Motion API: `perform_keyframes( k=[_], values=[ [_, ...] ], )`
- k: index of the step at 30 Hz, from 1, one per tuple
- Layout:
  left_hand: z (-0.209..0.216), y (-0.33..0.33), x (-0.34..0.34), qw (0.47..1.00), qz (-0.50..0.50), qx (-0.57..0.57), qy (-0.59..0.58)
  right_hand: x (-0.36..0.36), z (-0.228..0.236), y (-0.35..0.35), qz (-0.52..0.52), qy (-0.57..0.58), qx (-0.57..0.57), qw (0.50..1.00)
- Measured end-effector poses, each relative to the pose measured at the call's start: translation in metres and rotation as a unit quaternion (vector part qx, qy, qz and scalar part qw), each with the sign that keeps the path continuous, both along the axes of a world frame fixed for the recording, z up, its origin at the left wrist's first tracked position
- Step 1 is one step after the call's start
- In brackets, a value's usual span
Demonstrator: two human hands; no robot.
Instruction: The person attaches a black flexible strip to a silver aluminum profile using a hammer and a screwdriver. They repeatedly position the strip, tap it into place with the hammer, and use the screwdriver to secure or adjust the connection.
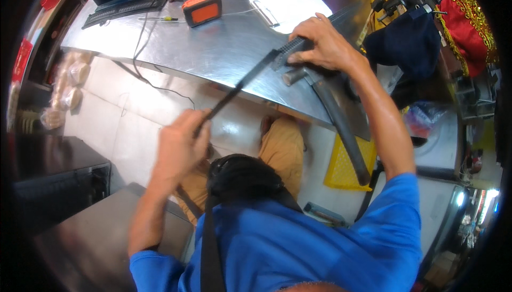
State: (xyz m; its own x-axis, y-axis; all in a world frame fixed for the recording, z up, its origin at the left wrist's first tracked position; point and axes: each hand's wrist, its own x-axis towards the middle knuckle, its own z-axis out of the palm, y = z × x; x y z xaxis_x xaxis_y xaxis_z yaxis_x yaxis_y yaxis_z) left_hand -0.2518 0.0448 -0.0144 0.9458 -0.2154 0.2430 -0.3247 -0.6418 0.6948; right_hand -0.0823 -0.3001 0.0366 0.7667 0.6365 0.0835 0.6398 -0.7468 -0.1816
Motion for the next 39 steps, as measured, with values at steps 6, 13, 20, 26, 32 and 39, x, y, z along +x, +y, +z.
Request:
perform_keyframes(
  k=[6, 13, 20, 26, 32, 39],
  values=[
    [0.114, 0.028, 0.03, 0.976, -0.029, 0.155, 0.152, 0.001, 0.014, 0.022, -0.013, 0.083, -0.021, 0.996],
    [0.076, 0.076, 0.012, 0.966, -0.012, 0.014, 0.258, 0.017, 0.005, 0.058, 0.063, 0.159, 0.031, 0.985],
    [0.025, 0.12, -0.015, 0.928, -0.028, -0.089, 0.361, 0.001, -0.011, 0.092, 0.077, 0.245, 0.048, 0.965],
    [0.032, 0.134, -0.017, 0.913, -0.017, -0.039, 0.407, -0.006, -0.035, 0.092, 0.142, 0.141, 0.1, 0.975],
    [0.02, 0.154, -0.006, 0.917, -0.044, -0.044, 0.395, -0.002, -0.03, 0.101, 0.179, 0.152, 0.116, 0.965],
    [0.005, 0.168, 0.036, 0.96, 0.04, 0.247, 0.128, 0.004, -0.047, 0.099, 0.187, 0.122, 0.138, 0.965]
  ],
)
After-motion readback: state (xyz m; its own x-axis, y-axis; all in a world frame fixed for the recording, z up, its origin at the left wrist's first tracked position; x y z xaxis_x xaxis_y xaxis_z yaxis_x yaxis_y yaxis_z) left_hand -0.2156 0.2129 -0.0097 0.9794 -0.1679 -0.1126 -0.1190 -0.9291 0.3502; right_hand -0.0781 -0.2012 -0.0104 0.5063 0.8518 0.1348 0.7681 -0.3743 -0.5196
